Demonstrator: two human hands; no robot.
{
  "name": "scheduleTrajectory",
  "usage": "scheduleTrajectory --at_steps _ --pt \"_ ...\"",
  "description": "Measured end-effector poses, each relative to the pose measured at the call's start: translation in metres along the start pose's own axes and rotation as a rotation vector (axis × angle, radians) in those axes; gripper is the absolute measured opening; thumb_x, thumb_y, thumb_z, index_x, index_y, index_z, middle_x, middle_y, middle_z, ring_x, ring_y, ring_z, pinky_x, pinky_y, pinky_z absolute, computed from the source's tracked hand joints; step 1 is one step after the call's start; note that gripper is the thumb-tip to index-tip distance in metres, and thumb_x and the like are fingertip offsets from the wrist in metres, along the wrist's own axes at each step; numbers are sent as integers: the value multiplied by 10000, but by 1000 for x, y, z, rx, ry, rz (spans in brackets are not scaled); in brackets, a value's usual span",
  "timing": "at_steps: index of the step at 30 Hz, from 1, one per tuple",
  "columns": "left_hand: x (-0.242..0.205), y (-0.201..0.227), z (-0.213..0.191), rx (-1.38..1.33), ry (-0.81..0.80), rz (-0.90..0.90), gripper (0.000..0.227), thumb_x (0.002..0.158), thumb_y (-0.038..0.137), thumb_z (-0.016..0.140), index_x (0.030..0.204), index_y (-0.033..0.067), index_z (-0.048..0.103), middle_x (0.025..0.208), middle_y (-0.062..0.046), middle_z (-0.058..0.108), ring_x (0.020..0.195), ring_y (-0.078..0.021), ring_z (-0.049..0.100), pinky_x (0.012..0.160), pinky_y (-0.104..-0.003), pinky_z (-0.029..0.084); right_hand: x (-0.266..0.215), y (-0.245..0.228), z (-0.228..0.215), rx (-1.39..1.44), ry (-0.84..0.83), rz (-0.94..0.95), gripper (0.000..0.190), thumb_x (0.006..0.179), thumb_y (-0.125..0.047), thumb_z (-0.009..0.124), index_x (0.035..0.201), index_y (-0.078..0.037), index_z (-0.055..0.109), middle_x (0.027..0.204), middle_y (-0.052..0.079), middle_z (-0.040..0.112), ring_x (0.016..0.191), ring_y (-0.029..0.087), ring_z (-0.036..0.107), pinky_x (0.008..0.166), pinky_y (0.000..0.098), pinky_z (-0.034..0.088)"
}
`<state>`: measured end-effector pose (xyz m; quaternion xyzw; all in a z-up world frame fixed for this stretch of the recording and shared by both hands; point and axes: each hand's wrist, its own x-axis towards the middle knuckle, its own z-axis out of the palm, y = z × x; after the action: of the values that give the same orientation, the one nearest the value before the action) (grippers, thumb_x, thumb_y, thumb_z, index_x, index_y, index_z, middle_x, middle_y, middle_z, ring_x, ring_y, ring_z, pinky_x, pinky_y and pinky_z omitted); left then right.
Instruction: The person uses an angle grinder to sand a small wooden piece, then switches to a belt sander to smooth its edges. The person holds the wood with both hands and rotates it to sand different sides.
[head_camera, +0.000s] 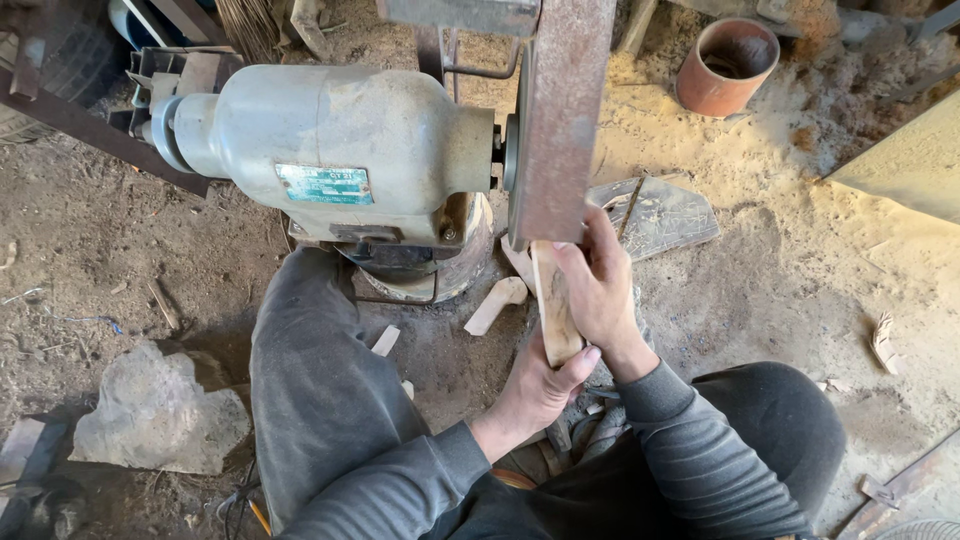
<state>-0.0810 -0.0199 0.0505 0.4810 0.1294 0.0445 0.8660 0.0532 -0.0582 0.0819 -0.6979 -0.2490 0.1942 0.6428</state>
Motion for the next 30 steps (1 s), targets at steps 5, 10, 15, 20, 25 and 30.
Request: scheduleTrajectory --at_steps 5,10,15,20,25,30 --pt "3 2 -10 32 43 49 596 954 395 725 1354 30 478 863 43 539 651 -14 489 527 -193 435 12 15 9 149 30 -66 335 1026 -92 600 1333 18 525 1220 101 664 1131 131 608 995 287 517" --pt "14 12 -20 102 123 -8 560 941 423 739 1250 0 541 818 35 544 621 -11 485 499 -190 410 31 21 14 148 66 -80 399 992 -99 636 1358 23 534 1234 92 679 1136 141 631 1003 296 530" --pt "27 14 -24 -5 104 4 516 913 376 779 1223 43 536 831 55 545 629 -7 480 513 -182 401 46 20 13 52 61 -229 481 955 -124 719 1375 32 545 1252 107 696 1150 160 659 1024 311 536" --pt "36 12 -25 -47 108 27 483 895 275 838 1199 48 539 837 50 554 658 -13 496 542 -183 413 50 19 12 95 34 -193 523 917 -153 742 1368 18 539 1219 98 684 1111 142 652 981 306 552" --pt "43 13 -26 -153 93 34 506 875 294 828 1191 66 505 817 38 565 587 -31 494 477 -198 398 59 23 12 94 10 -228 480 941 -230 736 1317 3 547 1150 78 674 1034 136 667 913 313 584" --pt "40 11 -24 -141 61 65 450 969 434 701 1158 106 459 753 36 496 593 -43 498 471 -201 383 71 37 13 287 32 -38 351 1075 -294 606 1265 1 590 1075 48 693 918 96 667 788 263 583"
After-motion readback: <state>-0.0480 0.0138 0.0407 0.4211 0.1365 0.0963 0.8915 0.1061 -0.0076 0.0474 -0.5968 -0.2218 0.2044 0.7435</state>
